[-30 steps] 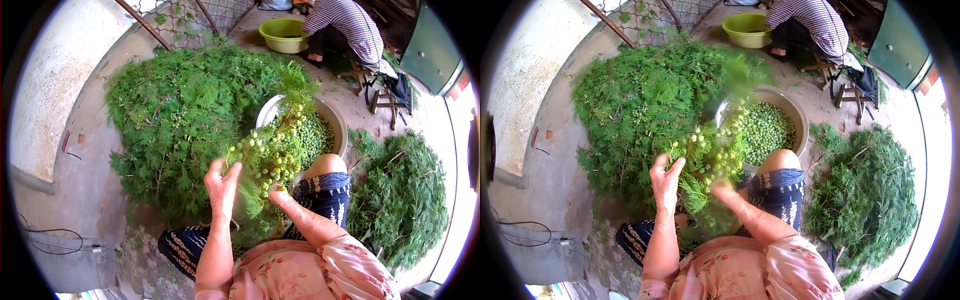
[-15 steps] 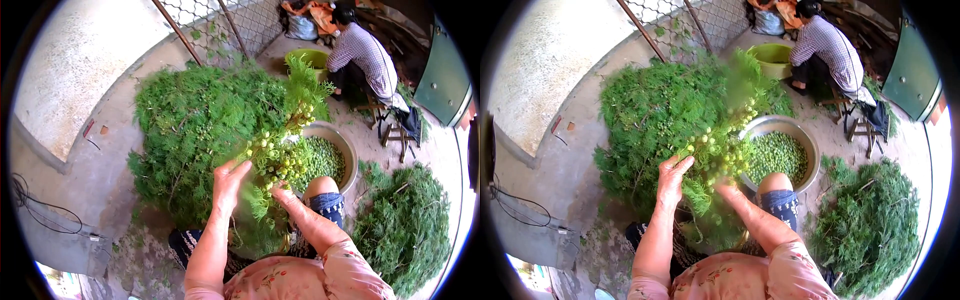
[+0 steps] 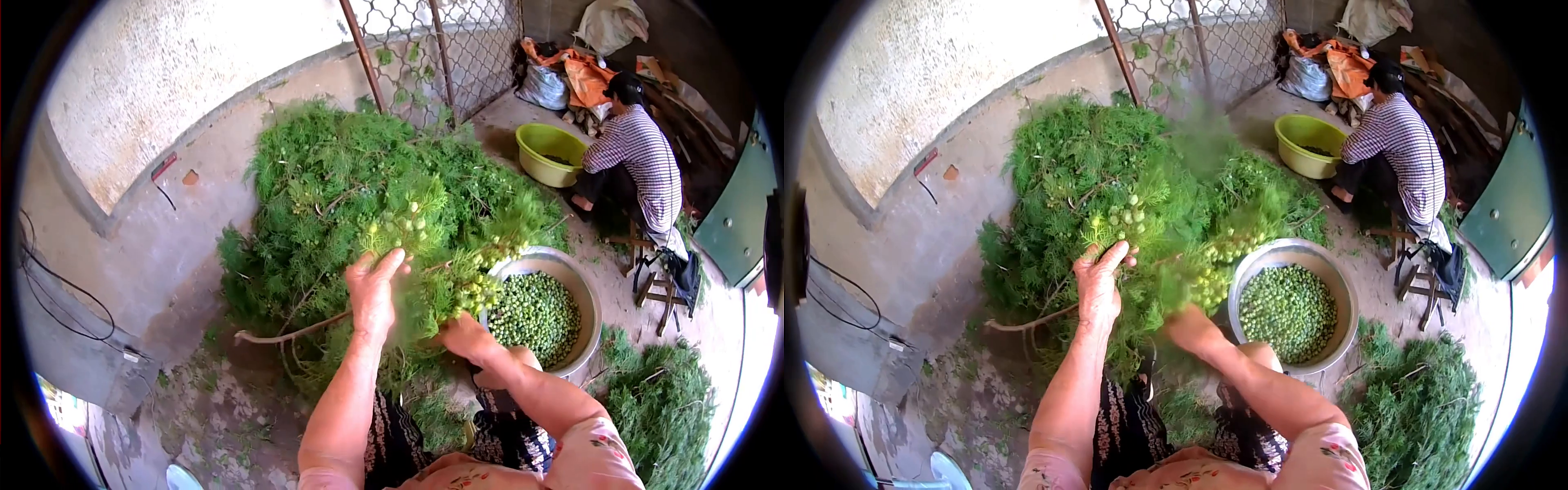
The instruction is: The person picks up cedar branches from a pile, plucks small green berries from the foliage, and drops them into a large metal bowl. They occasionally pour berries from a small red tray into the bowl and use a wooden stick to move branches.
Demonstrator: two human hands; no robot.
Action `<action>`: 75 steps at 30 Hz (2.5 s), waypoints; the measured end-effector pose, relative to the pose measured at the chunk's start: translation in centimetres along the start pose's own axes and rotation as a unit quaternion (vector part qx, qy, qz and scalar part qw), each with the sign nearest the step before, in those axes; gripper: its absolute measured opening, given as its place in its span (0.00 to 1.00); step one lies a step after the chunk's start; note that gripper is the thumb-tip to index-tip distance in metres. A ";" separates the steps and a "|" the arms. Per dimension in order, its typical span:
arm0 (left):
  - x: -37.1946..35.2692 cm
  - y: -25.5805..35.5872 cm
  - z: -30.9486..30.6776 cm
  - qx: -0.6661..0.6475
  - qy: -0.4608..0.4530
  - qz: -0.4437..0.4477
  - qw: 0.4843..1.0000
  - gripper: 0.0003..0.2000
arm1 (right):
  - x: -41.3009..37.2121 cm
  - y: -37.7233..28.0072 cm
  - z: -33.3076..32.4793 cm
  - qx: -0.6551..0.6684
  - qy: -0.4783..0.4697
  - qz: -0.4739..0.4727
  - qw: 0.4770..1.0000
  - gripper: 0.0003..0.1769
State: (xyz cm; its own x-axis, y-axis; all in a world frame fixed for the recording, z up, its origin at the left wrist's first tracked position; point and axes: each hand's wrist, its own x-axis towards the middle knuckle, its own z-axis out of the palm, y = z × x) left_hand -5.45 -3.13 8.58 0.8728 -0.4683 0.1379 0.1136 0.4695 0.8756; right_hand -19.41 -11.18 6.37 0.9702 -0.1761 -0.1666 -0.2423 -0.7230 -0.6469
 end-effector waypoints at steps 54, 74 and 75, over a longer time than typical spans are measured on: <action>5.0 -7.2 -2.0 0.053 -0.001 -0.189 0.981 0.03 | 12.0 4.6 -2.5 0.527 0.196 0.079 0.823 0.09; 4.7 -6.6 -1.7 0.112 0.021 -0.119 0.986 0.12 | 11.8 6.1 -4.7 0.690 0.211 0.017 0.693 0.04; 4.7 -6.7 -2.1 0.108 0.004 -0.113 0.988 0.11 | 11.7 5.7 -5.0 0.638 0.221 0.038 0.736 0.05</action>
State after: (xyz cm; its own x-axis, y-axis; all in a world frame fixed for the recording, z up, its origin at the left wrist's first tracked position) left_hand -1.12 -6.96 2.38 0.8410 -0.5358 -0.0747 0.2021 0.1831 0.9621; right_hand -9.43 -20.72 4.44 0.7925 -0.5878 -0.1629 0.1687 0.4678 -0.8676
